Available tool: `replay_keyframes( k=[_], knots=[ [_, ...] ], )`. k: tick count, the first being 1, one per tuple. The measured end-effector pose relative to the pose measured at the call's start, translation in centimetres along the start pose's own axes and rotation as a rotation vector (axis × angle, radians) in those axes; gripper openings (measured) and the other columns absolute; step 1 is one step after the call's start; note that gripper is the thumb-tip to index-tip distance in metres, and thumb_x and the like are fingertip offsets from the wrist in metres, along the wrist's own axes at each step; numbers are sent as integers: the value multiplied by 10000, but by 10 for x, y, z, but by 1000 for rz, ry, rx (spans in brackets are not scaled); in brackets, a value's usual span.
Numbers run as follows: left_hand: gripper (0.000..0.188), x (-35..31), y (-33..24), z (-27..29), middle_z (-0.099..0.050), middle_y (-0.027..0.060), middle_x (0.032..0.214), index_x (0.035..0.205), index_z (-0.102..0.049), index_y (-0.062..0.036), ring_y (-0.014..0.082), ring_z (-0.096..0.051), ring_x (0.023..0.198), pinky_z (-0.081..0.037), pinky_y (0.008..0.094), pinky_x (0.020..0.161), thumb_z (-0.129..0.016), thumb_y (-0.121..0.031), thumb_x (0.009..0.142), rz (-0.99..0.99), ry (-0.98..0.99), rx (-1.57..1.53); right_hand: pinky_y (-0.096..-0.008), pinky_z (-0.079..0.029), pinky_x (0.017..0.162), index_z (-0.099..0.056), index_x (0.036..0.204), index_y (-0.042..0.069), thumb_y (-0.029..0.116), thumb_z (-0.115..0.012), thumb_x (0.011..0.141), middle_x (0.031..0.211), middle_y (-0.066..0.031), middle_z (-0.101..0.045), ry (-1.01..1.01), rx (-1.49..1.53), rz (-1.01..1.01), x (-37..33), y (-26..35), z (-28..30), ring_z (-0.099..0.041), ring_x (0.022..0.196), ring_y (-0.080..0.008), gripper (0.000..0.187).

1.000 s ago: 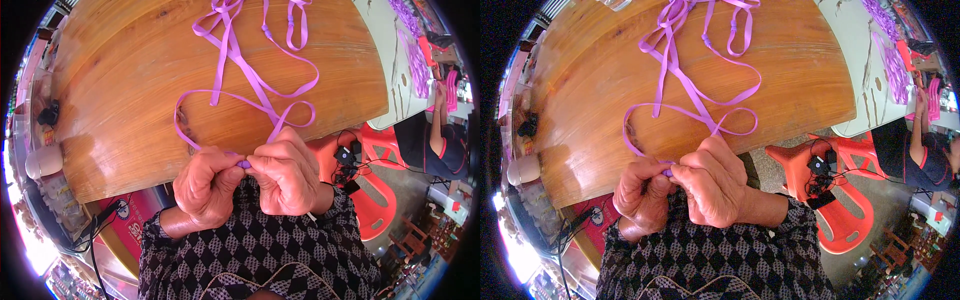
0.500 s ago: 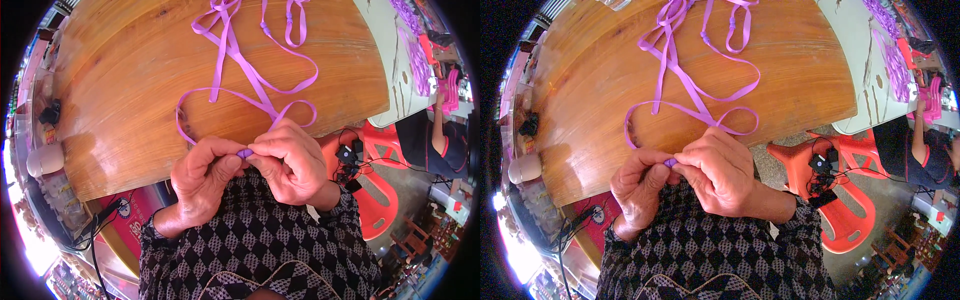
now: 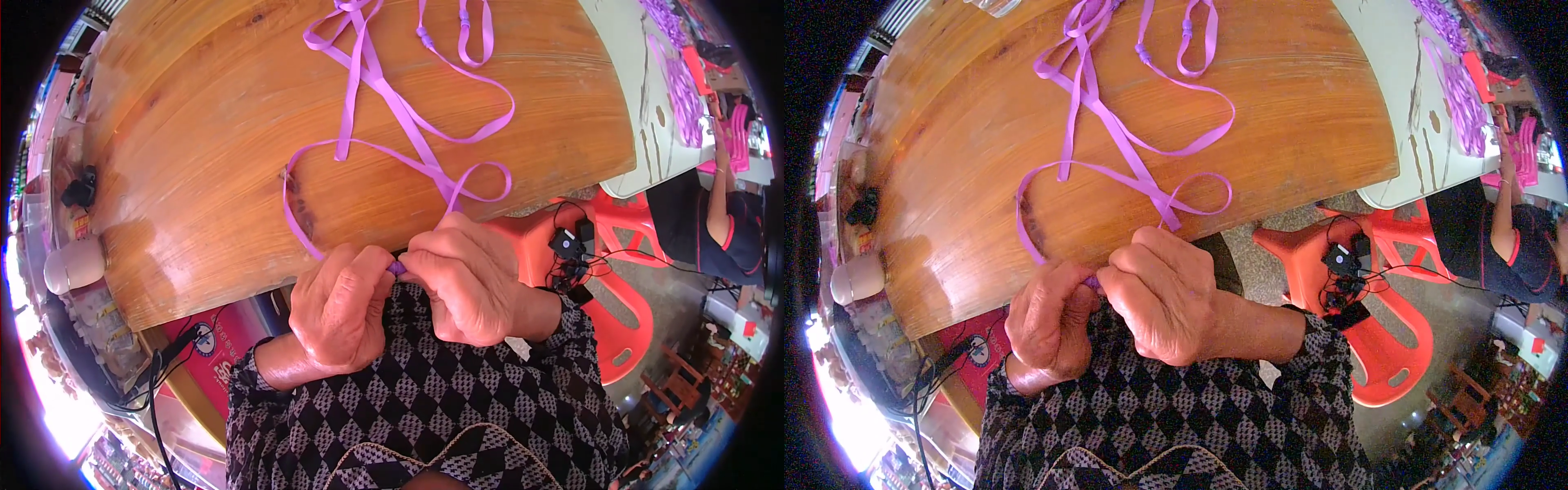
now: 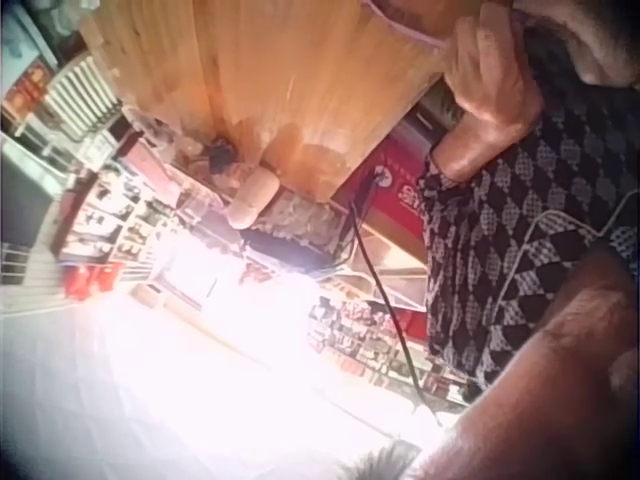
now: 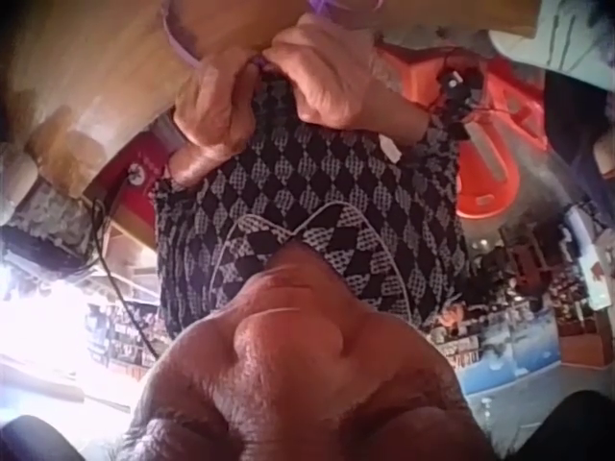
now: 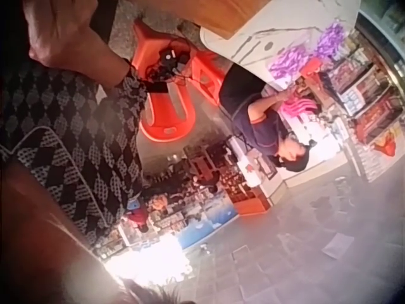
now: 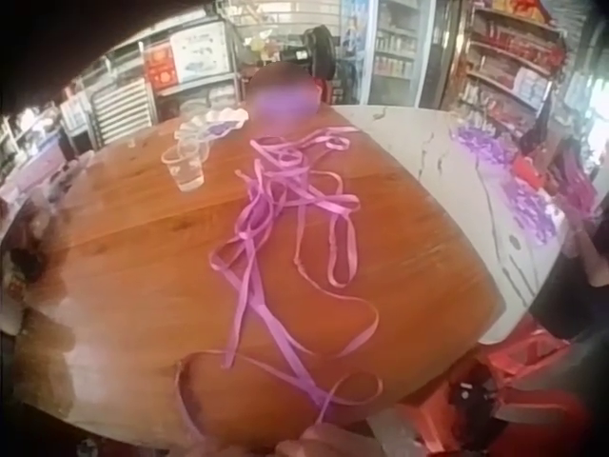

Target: The person ties knots in a purple ribbon by hand, repeatedly looping and pulling the material to create a series of small knots. They occasionally stretch the ribbon across the wooden table to check their work before picking up a new ribbon to repeat the process.

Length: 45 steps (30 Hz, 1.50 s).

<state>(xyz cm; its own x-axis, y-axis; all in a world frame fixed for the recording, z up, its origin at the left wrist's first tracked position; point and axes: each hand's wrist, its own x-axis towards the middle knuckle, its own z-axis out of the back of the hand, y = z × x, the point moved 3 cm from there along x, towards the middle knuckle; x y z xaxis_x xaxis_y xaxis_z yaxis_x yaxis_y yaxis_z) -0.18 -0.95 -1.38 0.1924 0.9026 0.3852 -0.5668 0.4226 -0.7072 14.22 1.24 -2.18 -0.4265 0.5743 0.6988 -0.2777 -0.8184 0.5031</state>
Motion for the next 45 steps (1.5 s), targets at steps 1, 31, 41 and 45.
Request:
replay_keyframes(
  k=[1,31,41,45],
  knots=[
    [234,-1,0,0,-523,116,692,906,-576,3,277,-514,537,-384,326,468,-643,34,684,-21,5,11,-320,-417,450,-543,837,-92,-111,-644,531,750,-160,-564,-22,8,-12,-1,0,-1,-528,552,-265,323],
    [269,73,31,8,-620,87,907,1083,-577,-7,132,-558,709,-453,253,622,-595,-60,819,232,64,-163,-200,-470,614,-541,1135,-44,23,-594,754,942,-131,-644,-515,-123,-906,19,-195,360,-611,773,-128,390],
    [175,130,28,-20,-563,111,749,838,-598,-45,296,-576,714,-467,388,581,-592,4,670,-346,-22,367,-256,-474,788,-652,983,23,-11,-633,762,916,-70,-666,-282,-530,-584,28,-200,253,-603,832,-120,224],
    [84,163,47,-48,-544,114,739,758,-586,-92,287,-581,709,-466,380,549,-590,-64,679,-330,59,567,-242,-470,696,-649,913,16,-24,-610,789,814,-58,-637,-51,-366,-444,47,-143,133,-593,769,-129,136]
  ],
)
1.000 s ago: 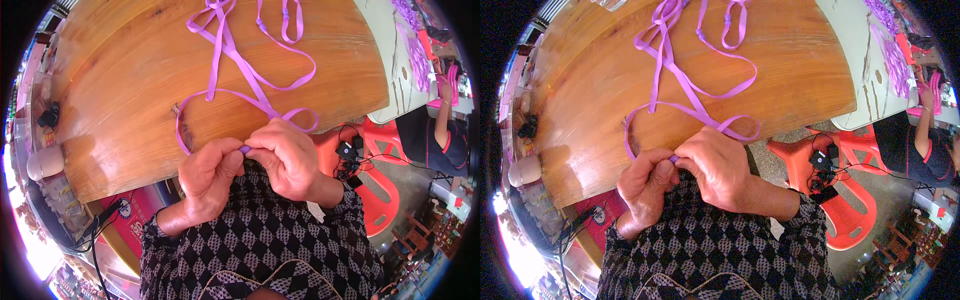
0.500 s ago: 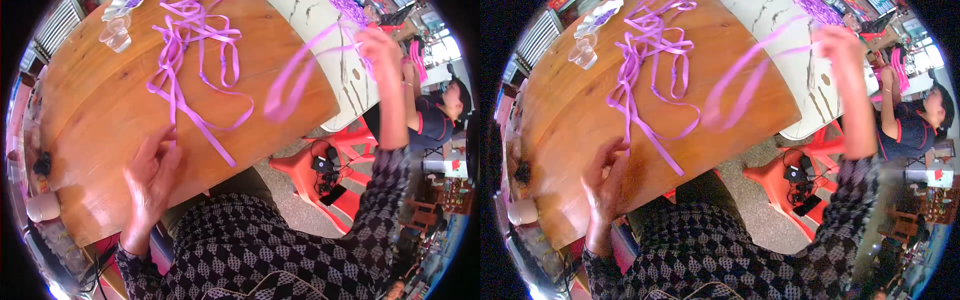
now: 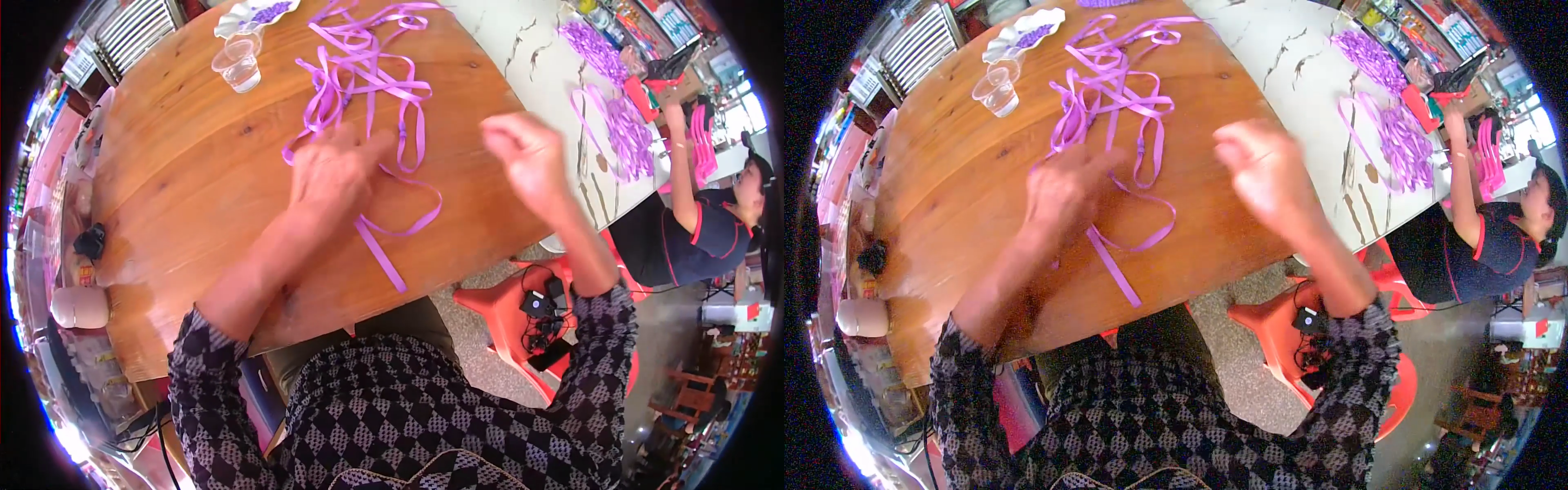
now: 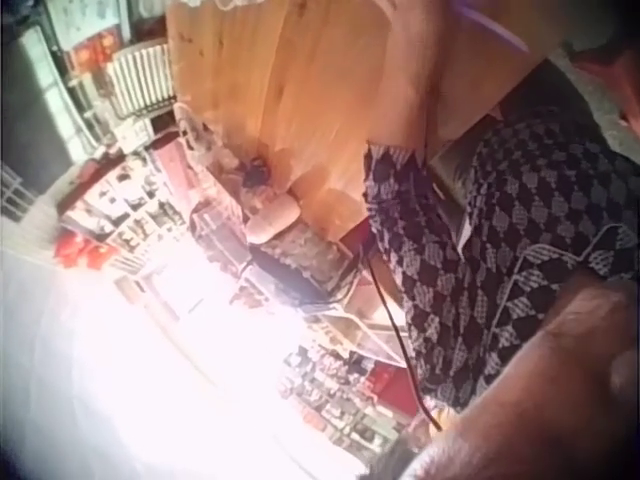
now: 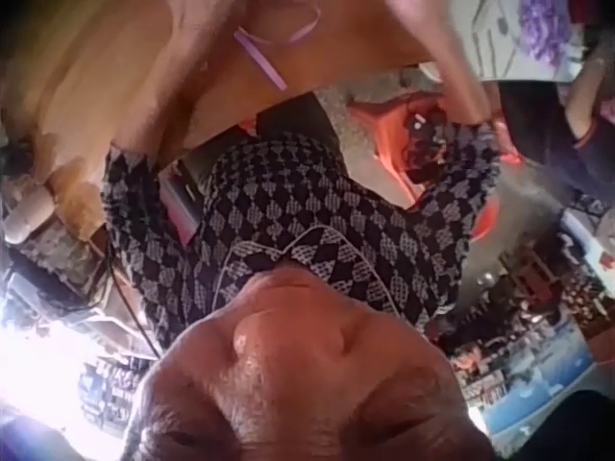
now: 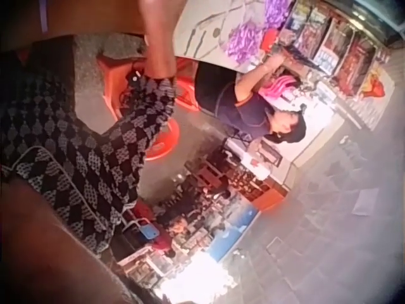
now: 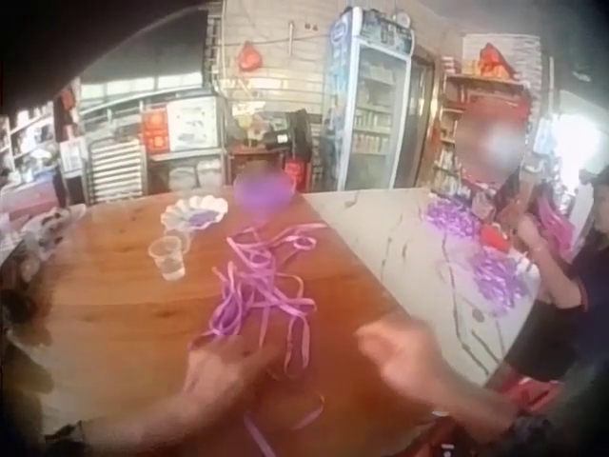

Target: The person ties knots in a purple ribbon by hand, repeatedly looping and pulling the material to create a series of small knots. They occasionally stretch the ribbon across the wooden table to check their work before picking up a new ribbon to repeat the process.

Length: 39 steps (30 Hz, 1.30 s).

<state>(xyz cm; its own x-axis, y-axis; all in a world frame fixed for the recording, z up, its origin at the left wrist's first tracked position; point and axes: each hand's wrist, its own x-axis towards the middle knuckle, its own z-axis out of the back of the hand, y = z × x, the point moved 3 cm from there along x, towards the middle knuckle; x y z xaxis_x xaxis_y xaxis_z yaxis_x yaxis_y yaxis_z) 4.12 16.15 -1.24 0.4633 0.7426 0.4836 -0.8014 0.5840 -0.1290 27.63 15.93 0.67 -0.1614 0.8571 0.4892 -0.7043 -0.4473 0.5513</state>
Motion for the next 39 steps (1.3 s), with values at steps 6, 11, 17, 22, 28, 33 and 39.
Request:
replay_keyframes(
  k=[6,11,17,22,28,33,39],
  knots=[
    [111,-4,-1,-9,-537,121,743,768,-580,-102,299,-584,707,-469,397,543,-590,-61,666,-147,-71,-62,-281,-454,649,-633,898,-8,4,-643,758,798,-96,-607,135,91,40,-9,50,-29,-580,723,-180,141],
    [132,-14,-2,35,-550,111,737,812,-594,-96,247,-584,681,-473,377,552,-615,-42,693,41,-118,-316,-282,-462,623,-623,903,-33,35,-651,775,767,-80,-612,109,213,157,-24,85,-63,-578,685,-164,148],
    [123,-28,45,101,-615,26,830,913,-638,-12,86,-517,636,-410,229,545,-572,-2,810,561,-259,-1113,-235,-454,580,-614,851,-44,60,-619,833,774,-67,-615,464,962,-313,-18,104,-54,-561,636,-106,106],
    [224,-82,101,118,-613,35,785,998,-632,30,80,-495,591,-389,199,545,-607,-92,812,760,-345,-1166,-200,-392,533,-606,825,-35,137,-612,860,723,-49,-588,496,899,-309,-36,100,-44,-513,588,-74,175],
    [205,-150,158,129,-602,51,761,987,-627,9,112,-542,646,-438,240,593,-605,-37,788,787,-306,-190,-191,-326,493,-605,816,-22,197,-568,896,656,-11,-544,397,887,-345,-36,91,-44,-427,543,-37,237],
    [307,-120,89,103,-569,137,1030,1039,-610,-62,284,-559,901,-477,353,726,-580,15,744,399,-209,128,-195,-357,502,-607,840,-23,141,-573,889,668,-12,-548,483,710,-262,-37,114,-61,-468,567,-47,174],
    [293,-84,57,77,-551,138,1040,997,-615,-65,336,-493,998,-442,425,812,-619,-57,704,72,-105,-90,-236,-431,578,-611,876,-23,37,-624,825,742,-41,-573,264,498,-27,-25,101,-78,-534,636,-92,80]
  ],
)
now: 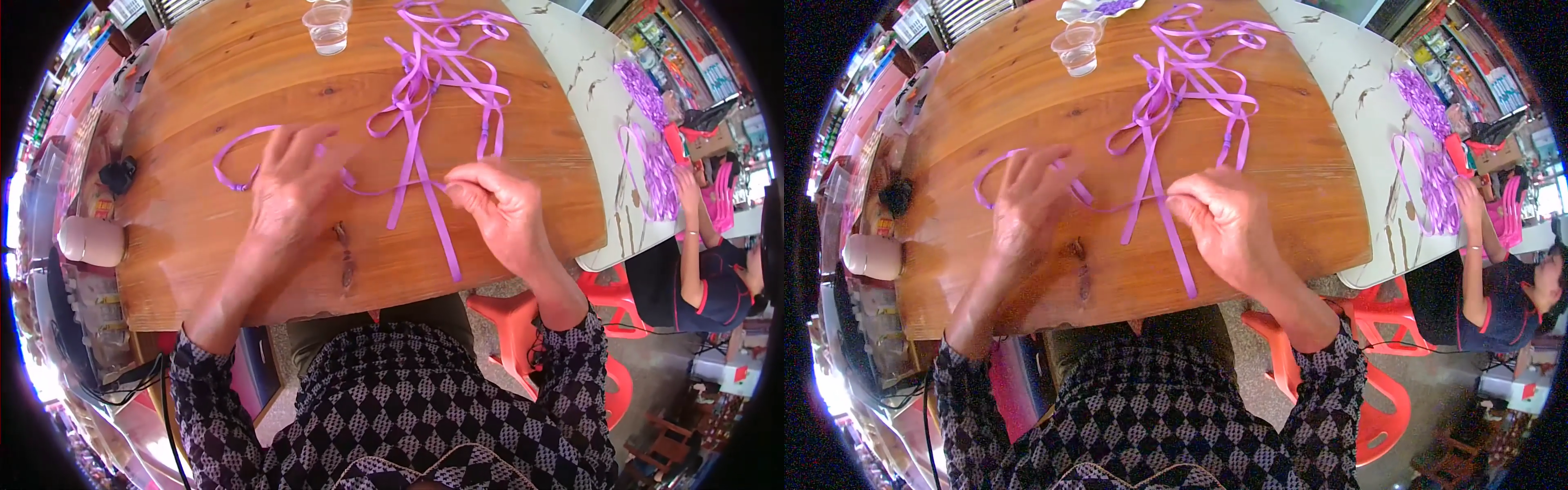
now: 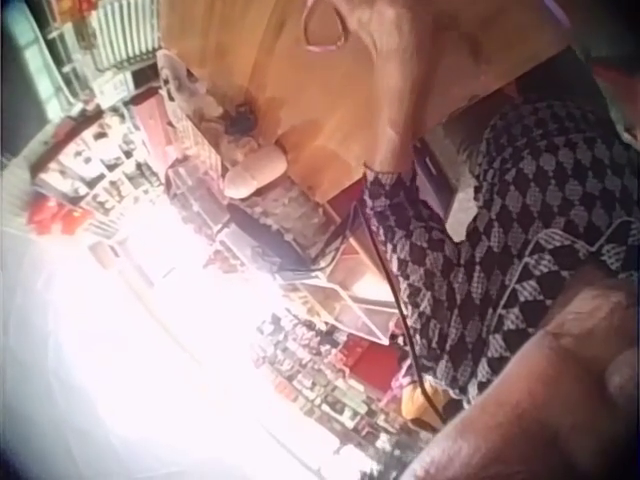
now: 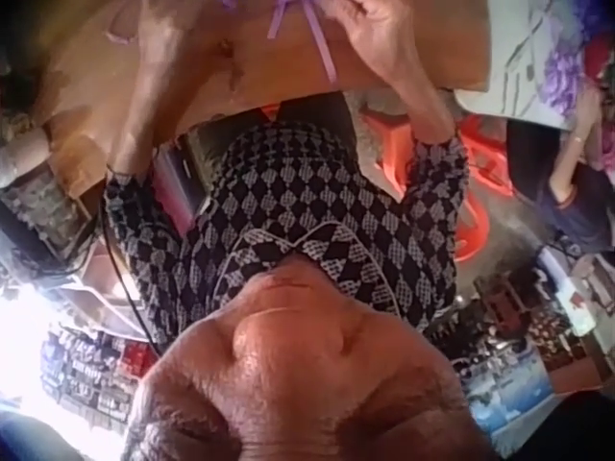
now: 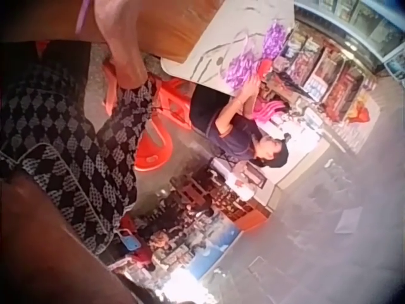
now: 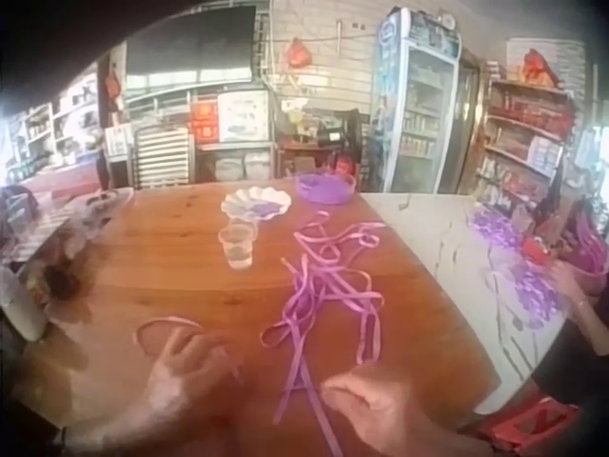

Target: The person ties knots in a purple ribbon by hand, repeatedly looping and pulling the material to create a series of small knots. They occasionally stretch the ribbon across the wooden table to check their work before picking up a new ribbon to repeat the process.

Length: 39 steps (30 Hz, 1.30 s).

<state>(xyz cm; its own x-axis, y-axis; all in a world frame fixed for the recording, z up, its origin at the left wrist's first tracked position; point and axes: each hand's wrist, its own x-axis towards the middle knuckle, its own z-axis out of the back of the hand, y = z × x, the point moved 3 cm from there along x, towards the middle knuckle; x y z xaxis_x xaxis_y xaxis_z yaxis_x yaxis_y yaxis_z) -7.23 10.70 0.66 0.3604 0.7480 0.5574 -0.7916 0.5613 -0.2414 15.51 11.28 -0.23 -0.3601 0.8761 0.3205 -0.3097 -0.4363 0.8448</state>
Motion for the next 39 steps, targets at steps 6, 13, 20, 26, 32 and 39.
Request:
replay_keyframes(
  k=[6,13,20,26,32,39],
  knots=[
    [195,7,-25,-37,-540,129,921,835,-582,-23,324,-498,848,-434,416,732,-627,-38,646,-193,59,-54,-316,-449,667,-639,880,22,-31,-680,664,802,-63,-578,-43,-508,221,11,-8,-2,-540,806,-215,226],
    [138,0,-27,-24,-563,135,742,816,-556,-1,274,-559,673,-440,339,588,-631,-2,701,248,116,-596,-312,-426,616,-600,788,12,-48,-679,673,753,-64,-570,-1,-385,224,4,-8,-3,-527,714,-208,152],
    [116,-11,-9,10,-581,46,600,754,-604,-2,86,-480,482,-356,225,445,-624,-99,813,725,373,-945,-299,-398,558,-582,761,1,-75,-650,699,672,-71,-543,-88,-252,204,0,-6,11,-506,622,-210,120],
    [183,-14,-42,-13,-565,-4,595,797,-638,-47,20,-394,443,-288,180,410,-603,-214,865,1086,182,-1477,-343,-358,523,-598,756,31,-10,-624,616,679,-60,-530,16,-459,523,-26,34,-42,-465,595,-225,149],
    [128,-27,-54,-9,-554,-24,617,857,-627,-25,14,-426,504,-315,170,445,-615,-152,854,1038,357,-1398,-319,-423,612,-591,812,25,4,-633,638,798,-85,-594,-154,-434,515,-17,50,-31,-526,678,-249,180],
    [187,-28,-60,-8,-592,24,718,912,-581,6,45,-501,574,-364,183,479,-667,-86,774,977,602,-1514,-255,-442,596,-583,837,-26,-60,-609,784,806,-81,-600,-188,108,143,-35,26,-47,-549,670,-140,69]
  ],
)
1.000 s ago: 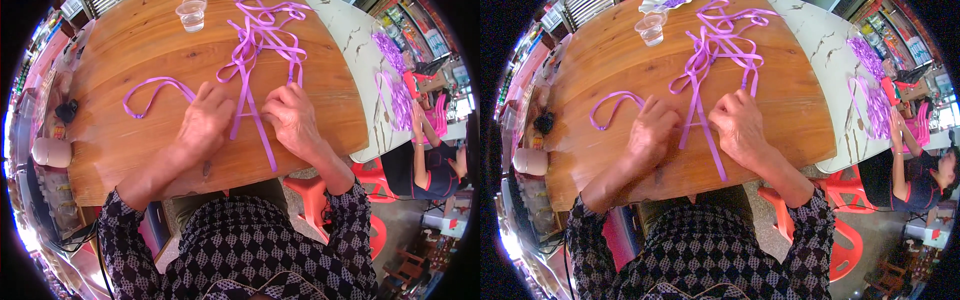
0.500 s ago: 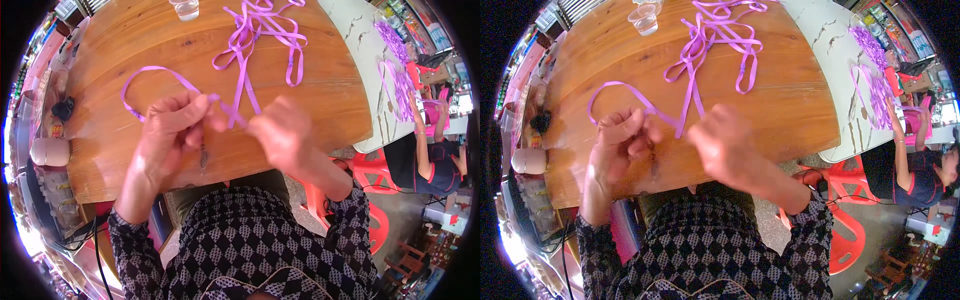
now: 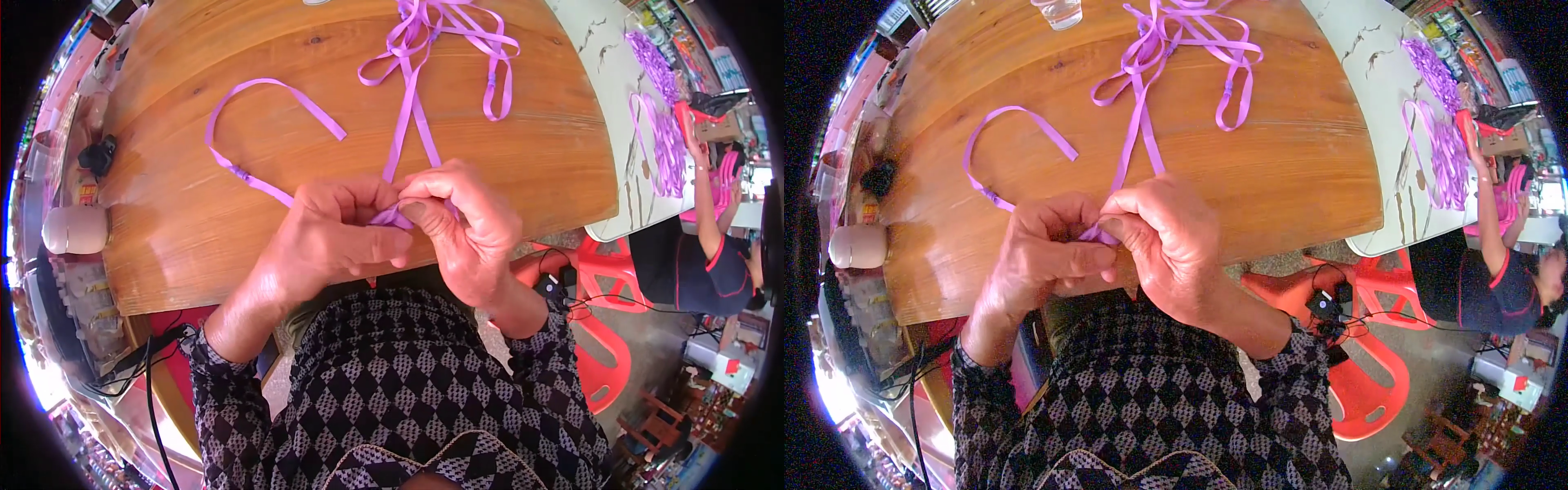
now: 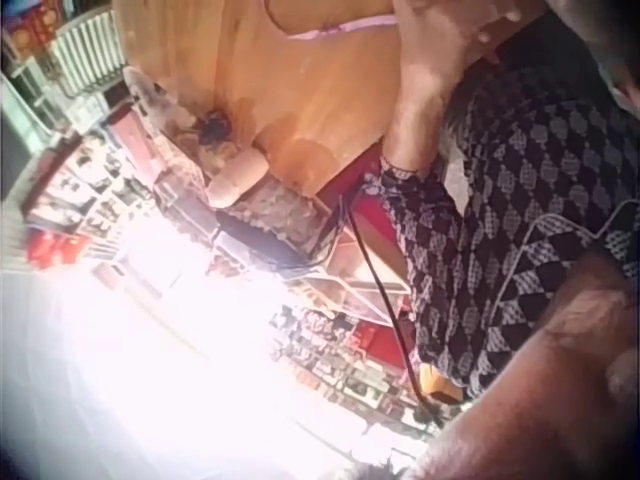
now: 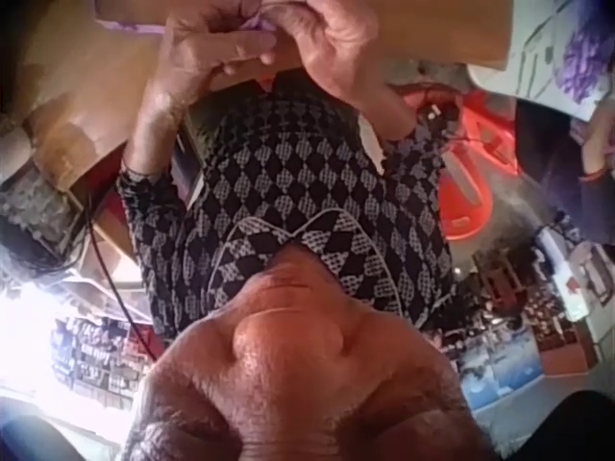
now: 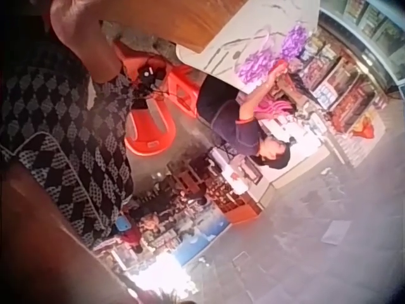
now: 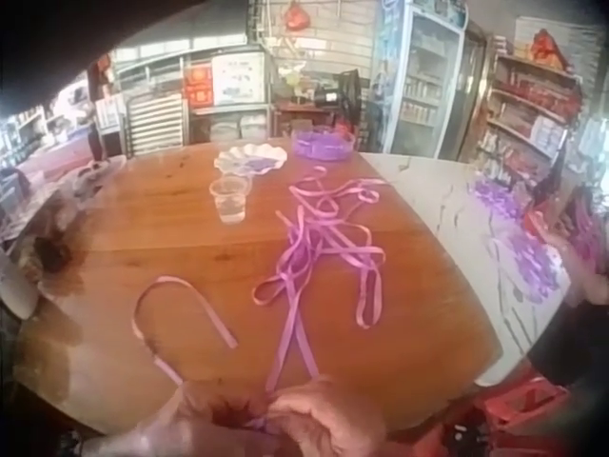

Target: The person ties knots in a purple ribbon by hand, repeatedly looping and pulling the material to create a series of small knots. They occasionally stretch the ribbon across the wooden table to check their work before picking up a new ribbon to repeat the process.

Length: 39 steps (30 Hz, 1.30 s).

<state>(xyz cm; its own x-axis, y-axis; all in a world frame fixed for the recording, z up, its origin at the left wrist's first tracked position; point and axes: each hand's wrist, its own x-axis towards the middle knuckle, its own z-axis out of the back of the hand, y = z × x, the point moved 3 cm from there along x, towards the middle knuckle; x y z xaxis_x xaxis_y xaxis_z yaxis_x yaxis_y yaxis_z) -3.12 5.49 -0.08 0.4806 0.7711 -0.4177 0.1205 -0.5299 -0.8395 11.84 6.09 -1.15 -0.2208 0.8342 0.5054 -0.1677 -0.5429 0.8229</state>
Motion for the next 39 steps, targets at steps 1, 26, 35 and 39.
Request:
replay_keyframes(
  k=[1,26,35,39],
  knots=[
    [187,-1,-1,-4,-592,24,718,912,-581,6,45,-501,574,-364,183,479,-667,-86,774,-1,15,1,-255,-442,596,-583,837,-26,-60,-609,784,806,-81,-600,-7,-14,-1,-3,0,-4,-549,670,-140,69],
    [191,-15,5,-7,-585,103,730,922,-630,-12,200,-544,582,-431,290,525,-662,11,735,-1031,-516,1121,-212,-454,652,-568,912,-36,-2,-545,849,786,-51,-594,35,638,-664,-12,-6,-13,-565,740,-93,74],
    [91,-16,11,0,-605,63,709,863,-609,4,115,-555,621,-425,280,538,-643,-46,795,-462,-413,687,-212,-453,748,-487,1102,-54,2,-588,839,874,-53,-571,130,645,-648,-13,-1,-4,-546,771,-95,287],
    [103,-15,9,7,-575,11,686,855,-604,20,63,-499,614,-392,251,534,-611,-81,836,-292,-296,356,-225,-447,710,-506,1079,-34,-25,-612,810,853,-49,-560,171,298,-320,-12,4,-3,-537,764,-102,290]
  ],
)
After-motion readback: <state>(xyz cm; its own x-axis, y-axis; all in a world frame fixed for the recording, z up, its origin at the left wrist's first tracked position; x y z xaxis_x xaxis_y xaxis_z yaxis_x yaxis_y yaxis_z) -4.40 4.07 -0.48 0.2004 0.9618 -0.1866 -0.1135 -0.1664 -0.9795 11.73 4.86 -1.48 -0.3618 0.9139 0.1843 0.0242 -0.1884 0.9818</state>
